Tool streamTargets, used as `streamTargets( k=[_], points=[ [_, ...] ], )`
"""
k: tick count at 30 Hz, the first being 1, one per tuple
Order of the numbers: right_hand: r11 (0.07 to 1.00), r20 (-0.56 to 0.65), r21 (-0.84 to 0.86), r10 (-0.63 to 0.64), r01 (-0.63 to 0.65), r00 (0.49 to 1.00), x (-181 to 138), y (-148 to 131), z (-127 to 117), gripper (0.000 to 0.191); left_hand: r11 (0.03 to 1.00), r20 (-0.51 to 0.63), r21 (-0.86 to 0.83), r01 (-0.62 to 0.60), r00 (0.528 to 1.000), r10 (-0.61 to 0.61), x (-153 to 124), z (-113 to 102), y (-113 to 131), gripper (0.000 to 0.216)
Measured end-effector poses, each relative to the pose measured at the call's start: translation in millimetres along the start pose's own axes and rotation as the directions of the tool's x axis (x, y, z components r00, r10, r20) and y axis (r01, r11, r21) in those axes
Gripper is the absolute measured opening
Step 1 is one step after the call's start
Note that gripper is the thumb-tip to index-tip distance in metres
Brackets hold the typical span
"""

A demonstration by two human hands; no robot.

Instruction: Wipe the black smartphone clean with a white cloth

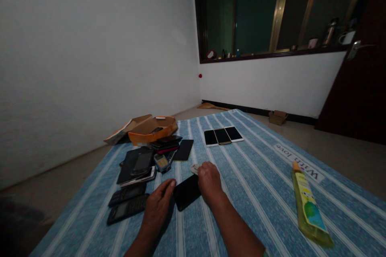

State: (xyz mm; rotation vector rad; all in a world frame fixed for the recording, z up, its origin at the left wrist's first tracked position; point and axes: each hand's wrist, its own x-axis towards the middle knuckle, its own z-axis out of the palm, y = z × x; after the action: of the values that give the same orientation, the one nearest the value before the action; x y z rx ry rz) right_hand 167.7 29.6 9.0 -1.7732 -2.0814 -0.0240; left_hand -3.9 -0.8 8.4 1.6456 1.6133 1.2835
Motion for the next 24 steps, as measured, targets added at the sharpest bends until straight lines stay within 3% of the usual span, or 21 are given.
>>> streamTargets(
  k=[6, 14, 21, 24],
  points=[
    [0.986, 0.046, 0.04, -0.165, 0.163, 0.985, -8.3, -22.3, -1.6, 0.026, 1.0, 0.02, -0.012, -0.023, 1.0, 0.023, -1.6, -0.5, 0.4, 0.041],
    [1.0, 0.03, 0.008, -0.021, 0.021, 0.999, -4.8, -9.2, -5.6, 0.03, 1.0, 0.024, -0.015, -0.009, 1.0, 0.01, -1.5, -0.2, 1.3, 0.042],
    [0.97, 0.052, 0.088, -0.231, 0.226, 0.972, -11.1, -25.0, 9.5, 0.023, 1.0, 0.055, -0.012, 0.0, 0.999, 0.001, -0.9, 1.8, -1.1, 0.046],
    [0.976, 0.07, 0.074, -0.208, 0.203, 0.976, -10.0, -24.9, 7.4, 0.024, 1.0, 0.057, -0.017, 0.005, 0.998, -0.004, -1.9, 1.0, 1.4, 0.046]
  ],
)
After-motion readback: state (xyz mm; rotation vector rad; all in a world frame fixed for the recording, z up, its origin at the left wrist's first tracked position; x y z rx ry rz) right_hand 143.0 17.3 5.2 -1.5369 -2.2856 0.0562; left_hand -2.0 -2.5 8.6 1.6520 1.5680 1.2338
